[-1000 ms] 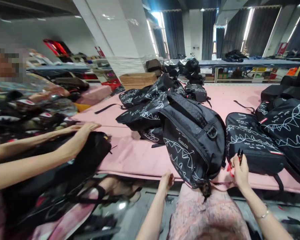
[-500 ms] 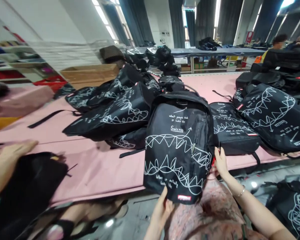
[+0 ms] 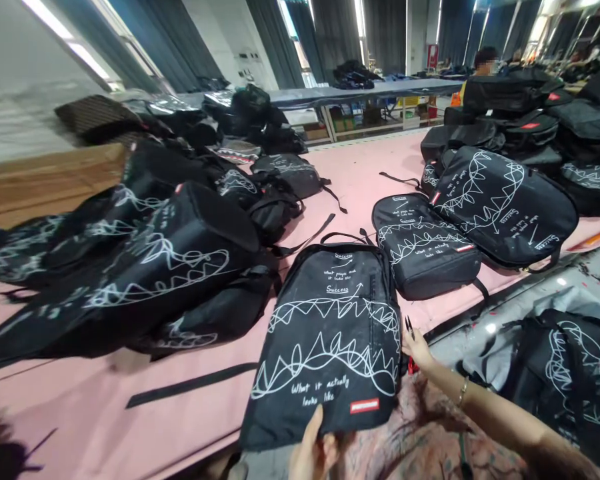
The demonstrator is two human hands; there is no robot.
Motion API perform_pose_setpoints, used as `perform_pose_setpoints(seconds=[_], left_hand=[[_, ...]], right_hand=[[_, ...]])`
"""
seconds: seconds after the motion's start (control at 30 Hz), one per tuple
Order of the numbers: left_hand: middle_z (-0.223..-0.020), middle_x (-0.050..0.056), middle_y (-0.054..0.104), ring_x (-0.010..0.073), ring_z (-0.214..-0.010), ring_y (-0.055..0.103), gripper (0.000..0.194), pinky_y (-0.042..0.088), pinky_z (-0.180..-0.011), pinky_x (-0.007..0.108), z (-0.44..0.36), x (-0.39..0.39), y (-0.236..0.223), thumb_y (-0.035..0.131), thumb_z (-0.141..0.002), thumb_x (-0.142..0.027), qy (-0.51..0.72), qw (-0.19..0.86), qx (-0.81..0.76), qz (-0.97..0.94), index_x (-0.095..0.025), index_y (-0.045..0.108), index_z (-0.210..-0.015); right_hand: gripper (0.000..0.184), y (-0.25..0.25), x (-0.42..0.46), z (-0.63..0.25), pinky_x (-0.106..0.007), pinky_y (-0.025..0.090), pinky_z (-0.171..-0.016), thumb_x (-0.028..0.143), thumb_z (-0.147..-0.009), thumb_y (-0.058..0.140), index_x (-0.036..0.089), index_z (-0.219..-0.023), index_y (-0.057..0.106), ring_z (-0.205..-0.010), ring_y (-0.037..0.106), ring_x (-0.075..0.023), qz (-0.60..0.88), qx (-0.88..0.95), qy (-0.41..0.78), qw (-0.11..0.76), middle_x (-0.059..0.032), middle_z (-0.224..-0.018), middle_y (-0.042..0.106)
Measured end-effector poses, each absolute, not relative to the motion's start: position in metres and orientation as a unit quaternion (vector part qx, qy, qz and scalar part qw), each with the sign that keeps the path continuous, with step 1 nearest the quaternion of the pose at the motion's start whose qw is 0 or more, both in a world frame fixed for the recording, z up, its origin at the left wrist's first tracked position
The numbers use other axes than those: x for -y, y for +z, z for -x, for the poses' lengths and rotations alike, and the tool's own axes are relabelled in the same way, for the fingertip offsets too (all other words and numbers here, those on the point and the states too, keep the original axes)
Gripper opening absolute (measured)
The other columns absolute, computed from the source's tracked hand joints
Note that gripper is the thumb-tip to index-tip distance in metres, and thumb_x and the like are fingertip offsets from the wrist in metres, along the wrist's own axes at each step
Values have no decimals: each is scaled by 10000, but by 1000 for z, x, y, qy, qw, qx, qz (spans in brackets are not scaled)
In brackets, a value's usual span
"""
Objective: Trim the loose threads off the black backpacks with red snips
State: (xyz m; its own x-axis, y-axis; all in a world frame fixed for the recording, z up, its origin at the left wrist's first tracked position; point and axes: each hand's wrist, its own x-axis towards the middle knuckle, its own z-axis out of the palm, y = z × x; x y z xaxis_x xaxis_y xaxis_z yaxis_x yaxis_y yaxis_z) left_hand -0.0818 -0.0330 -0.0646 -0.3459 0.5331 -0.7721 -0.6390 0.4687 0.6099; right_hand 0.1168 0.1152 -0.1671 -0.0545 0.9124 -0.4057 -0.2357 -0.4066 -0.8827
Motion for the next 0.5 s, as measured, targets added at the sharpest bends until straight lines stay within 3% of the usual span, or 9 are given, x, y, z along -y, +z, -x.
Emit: perform_pose_setpoints(seconds=[0.1, 0.27, 0.4, 0.5], left_hand=[[-441, -49, 429, 61, -359, 391, 477, 318, -336, 169, 83, 33, -61, 765, -503, -509, 500, 582, -640, 51, -159, 448, -569], [-464, -37, 438, 89, -377, 442, 404, 364, -355, 200, 82, 29, -61, 719, -597, -464, 476, 624, -617, 62, -160, 454, -610], [-429, -62, 383, 108, -398, 457, 331, 430, -409, 232, 81, 31, -59, 697, -612, -393, 551, 571, -606, 51, -185, 439, -618], [-455, -32, 453, 163, -482, 537, 293, 467, -439, 275, 89, 38, -57, 652, -615, -436, 560, 528, -638, 19, -211, 466, -630]], right_hand=[[683, -174, -112, -125, -367, 493, -761, 722, -455, 666, 194, -842, 470, -773, 636, -198, 527, 281, 678, 428, -63, -843, 622], [652, -179, -108, -134, -416, 475, -809, 704, -493, 679, 191, -841, 478, -807, 645, -232, 535, 246, 684, 431, -100, -865, 641], [694, -167, -107, -131, -447, 480, -821, 710, -460, 696, 187, -866, 490, -820, 645, -248, 511, 240, 693, 449, -118, -905, 644], [663, -141, -105, -127, -434, 491, -828, 698, -514, 684, 184, -895, 509, -859, 637, -245, 475, 249, 695, 479, -129, -966, 638]])
